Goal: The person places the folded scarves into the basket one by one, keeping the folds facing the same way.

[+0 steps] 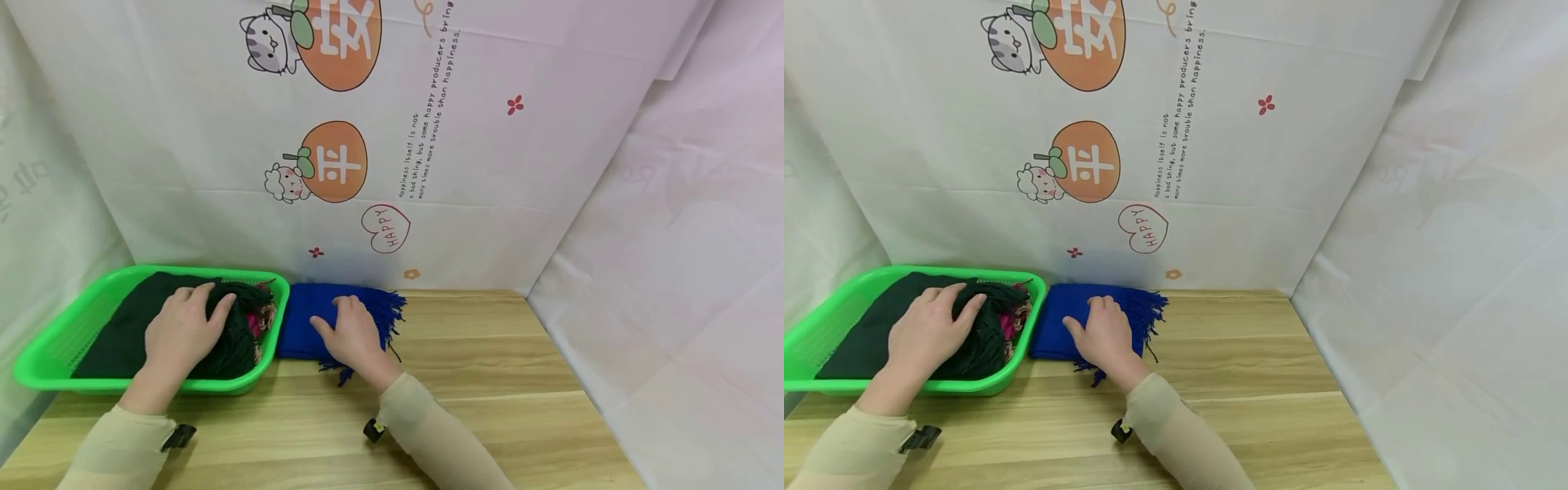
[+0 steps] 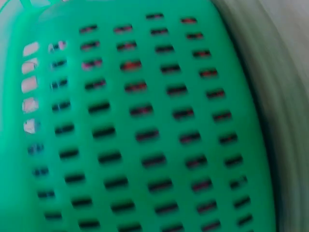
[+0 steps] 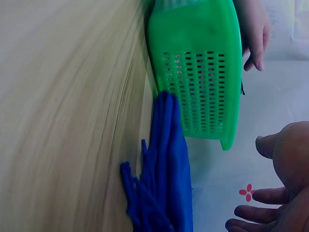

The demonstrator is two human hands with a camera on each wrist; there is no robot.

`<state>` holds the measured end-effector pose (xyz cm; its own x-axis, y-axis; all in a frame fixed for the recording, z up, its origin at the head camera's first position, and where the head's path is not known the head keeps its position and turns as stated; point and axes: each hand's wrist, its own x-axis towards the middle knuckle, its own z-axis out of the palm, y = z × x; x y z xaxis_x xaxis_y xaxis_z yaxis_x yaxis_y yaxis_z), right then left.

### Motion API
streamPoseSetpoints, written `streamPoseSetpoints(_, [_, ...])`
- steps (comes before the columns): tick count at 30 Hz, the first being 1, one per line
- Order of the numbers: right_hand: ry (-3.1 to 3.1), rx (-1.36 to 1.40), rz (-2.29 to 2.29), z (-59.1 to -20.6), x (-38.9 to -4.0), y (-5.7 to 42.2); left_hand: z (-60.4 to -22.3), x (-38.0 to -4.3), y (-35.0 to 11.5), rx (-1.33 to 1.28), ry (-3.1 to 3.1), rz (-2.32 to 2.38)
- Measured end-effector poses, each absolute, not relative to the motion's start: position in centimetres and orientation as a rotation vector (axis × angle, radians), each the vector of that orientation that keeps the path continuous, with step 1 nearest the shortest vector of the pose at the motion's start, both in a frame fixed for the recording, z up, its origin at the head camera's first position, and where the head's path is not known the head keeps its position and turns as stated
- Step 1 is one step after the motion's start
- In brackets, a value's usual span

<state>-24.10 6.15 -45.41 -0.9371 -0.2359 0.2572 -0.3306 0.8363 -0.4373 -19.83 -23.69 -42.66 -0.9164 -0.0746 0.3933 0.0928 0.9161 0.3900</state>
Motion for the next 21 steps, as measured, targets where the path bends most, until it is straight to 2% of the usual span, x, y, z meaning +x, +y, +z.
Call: streamPoseSetpoints(21, [-2.808, 0.310, 0.789, -46.7, -25.3, 10.2, -42.7, -21.1, -18.8, -0.120, -2.636, -0.589])
